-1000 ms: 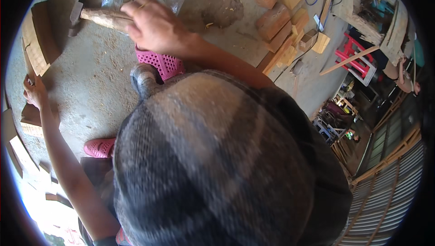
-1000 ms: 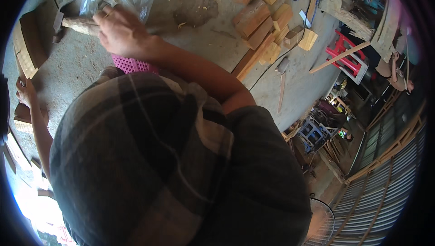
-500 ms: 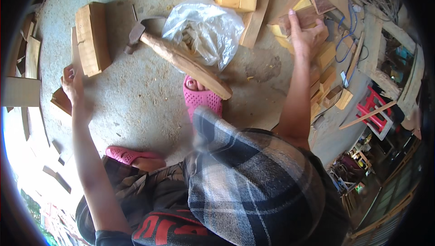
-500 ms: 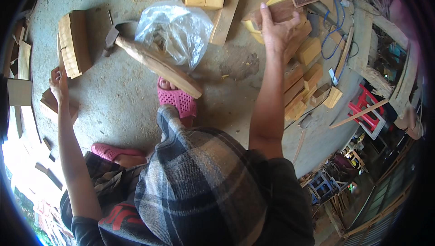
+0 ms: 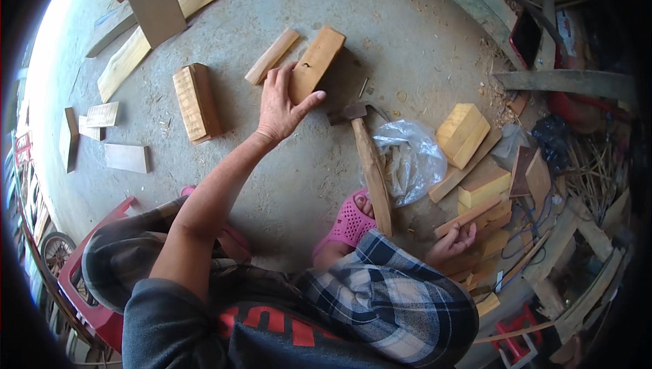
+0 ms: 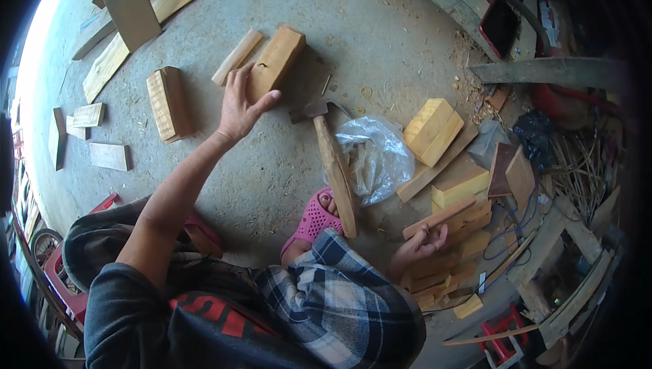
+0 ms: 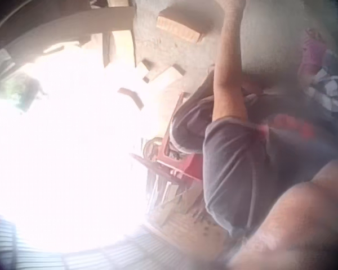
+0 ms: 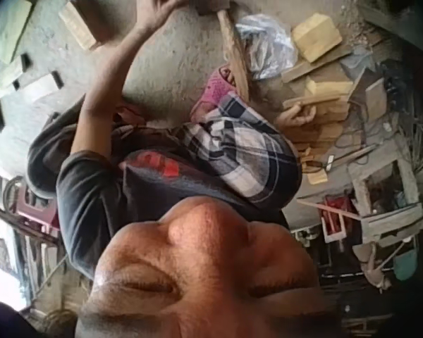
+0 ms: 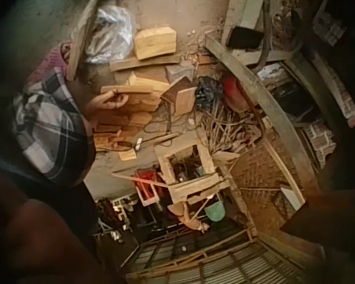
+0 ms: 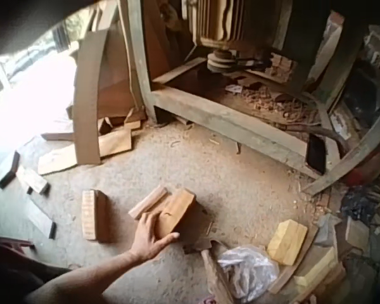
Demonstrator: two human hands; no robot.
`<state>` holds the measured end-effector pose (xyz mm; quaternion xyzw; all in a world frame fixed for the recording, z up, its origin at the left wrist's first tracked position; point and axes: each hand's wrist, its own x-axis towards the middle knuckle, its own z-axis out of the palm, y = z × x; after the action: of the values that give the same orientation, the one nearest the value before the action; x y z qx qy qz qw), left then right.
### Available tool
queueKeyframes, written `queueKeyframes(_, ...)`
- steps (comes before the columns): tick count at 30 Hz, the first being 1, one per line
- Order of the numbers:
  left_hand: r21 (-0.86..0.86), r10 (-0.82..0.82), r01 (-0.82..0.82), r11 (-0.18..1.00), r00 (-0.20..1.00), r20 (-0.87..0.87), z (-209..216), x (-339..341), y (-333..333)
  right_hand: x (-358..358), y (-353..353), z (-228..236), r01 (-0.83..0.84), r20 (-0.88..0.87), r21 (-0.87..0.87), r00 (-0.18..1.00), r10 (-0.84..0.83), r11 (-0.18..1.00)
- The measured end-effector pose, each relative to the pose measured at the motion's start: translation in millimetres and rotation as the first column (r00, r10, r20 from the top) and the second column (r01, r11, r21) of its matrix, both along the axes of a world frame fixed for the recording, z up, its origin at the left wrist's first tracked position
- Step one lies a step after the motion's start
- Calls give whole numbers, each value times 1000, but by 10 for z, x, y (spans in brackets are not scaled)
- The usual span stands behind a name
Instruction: Hammering nails into small wood blocks to assemble a wooden structure on the floor.
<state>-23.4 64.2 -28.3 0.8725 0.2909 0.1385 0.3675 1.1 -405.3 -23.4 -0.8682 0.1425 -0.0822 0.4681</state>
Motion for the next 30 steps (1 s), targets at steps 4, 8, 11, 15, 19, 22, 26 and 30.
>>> queueKeyframes(4,19,-22,24,1000,996,-86,-9,9,-124,209,725,129,-290,51,90,957,286,953)
queueKeyframes(8,-81,46,-56,995,991,-122,5,-62,-91,803,1329,187,-673,53,-293,698,714,680)
queueKeyframes(11,-39,94,-99,994,988,-120,-40,-103,-186,1401,1651,95,-721,-12,-535,528,849,441)
queueKeyframes(15,-44,27,-34,998,988,-149,109,-4,-258,1986,1786,-38,-705,-258,-675,504,824,220)
queueKeyframes(19,-31,15,-19,999,991,-131,127,-201,57,1738,1914,-88,-696,-138,-671,456,879,255)
queueKeyframes(22,186,-33,48,981,996,-82,225,-302,623,1182,1988,3,-740,4,-526,491,871,419)
queueKeyframes(26,419,-200,318,850,932,-301,495,-415,1464,422,1909,89,-814,-105,-515,372,922,270)
queueKeyframes(30,351,-296,589,728,731,-615,926,-1103,2169,75,1749,-65,-824,-266,-432,505,821,367)
